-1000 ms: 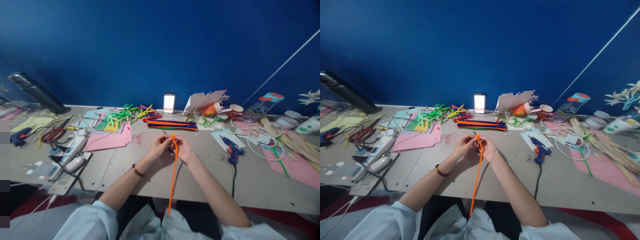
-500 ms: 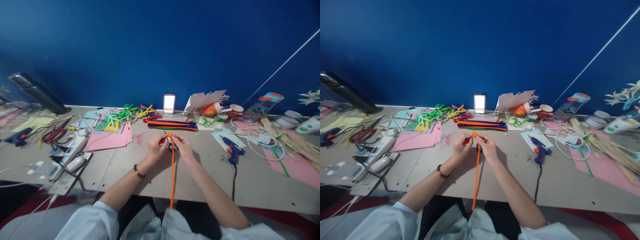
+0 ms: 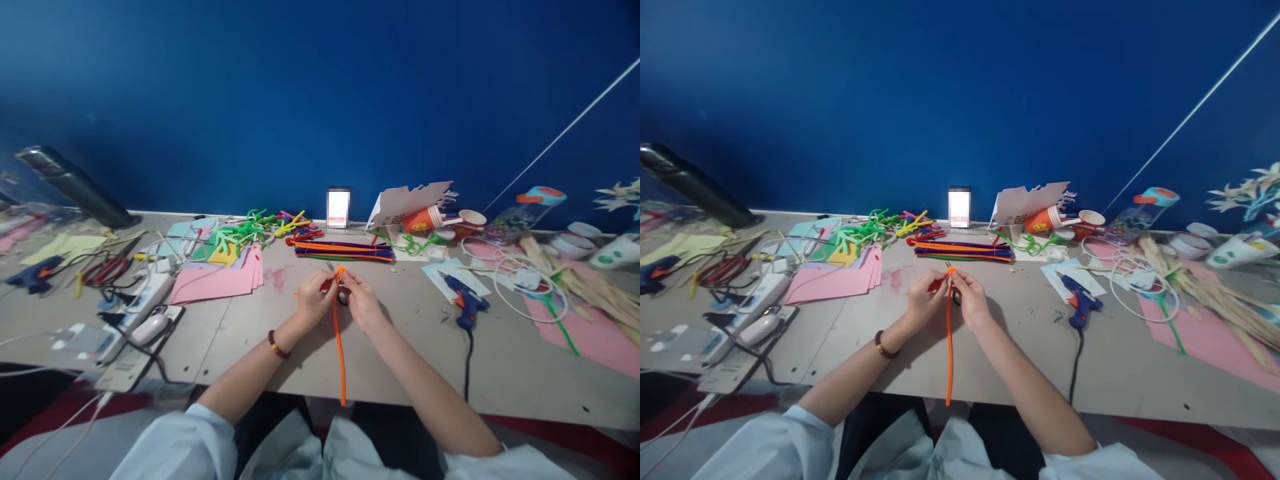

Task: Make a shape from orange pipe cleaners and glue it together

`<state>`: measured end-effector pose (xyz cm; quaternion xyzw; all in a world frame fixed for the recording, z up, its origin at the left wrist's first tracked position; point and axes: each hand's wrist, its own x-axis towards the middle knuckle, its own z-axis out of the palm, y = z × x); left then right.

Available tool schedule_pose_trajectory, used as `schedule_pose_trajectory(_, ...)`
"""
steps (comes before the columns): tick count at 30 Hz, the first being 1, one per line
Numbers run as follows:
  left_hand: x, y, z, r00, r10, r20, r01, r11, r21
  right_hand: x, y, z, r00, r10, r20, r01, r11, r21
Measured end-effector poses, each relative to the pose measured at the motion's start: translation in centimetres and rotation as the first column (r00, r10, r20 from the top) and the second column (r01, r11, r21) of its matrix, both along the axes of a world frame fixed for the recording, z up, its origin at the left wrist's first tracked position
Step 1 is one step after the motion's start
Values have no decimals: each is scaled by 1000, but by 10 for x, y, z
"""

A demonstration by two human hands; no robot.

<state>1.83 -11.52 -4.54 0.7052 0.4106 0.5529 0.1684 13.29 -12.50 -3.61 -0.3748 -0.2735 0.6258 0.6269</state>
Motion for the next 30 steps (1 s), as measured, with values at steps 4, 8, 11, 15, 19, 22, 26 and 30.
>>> schedule_pose_trajectory(4, 0, 0, -2, 1000, -4, 12, 4, 1000, -27, 1, 1, -3, 1000, 3, 8, -3, 1000, -2)
schedule_pose_trajectory(8, 1, -1, 0, 1000, -15, 25, 16, 999, -37, 1, 0, -4, 1000, 6, 8, -6, 1000, -1)
schedule_pose_trajectory(11, 2, -1, 3, 999, -14, 44, 16, 998, -54, 1, -1, 0, 999, 23, -43, -23, 1000, -13)
schedule_pose_trajectory(15, 1, -1, 5, 999, -15, 44, 16, 999, -38, 2, -1, 6, 986, 71, -151, -81, 995, -59)
schedule_pose_trajectory(19, -1, 0, 6, 999, -41, 11, 41, 999, -5, 3, -1, 6, 982, 60, -179, -76, 993, -85)
schedule_pose_trajectory(22, 1, -2, 10, 999, -19, 44, 23, 996, -83, 4, 0, 4, 993, 19, -114, -26, 998, -64)
schedule_pose_trajectory(26, 5, -6, 15, 988, -4, 151, 42, 967, -250, 6, 1, 2, 998, -45, 40, 44, 999, 22)
schedule_pose_trajectory(30, 6, -6, 18, 965, -22, 263, 112, 936, -333, 11, 2, 2, 981, -91, 171, 75, 993, 95)
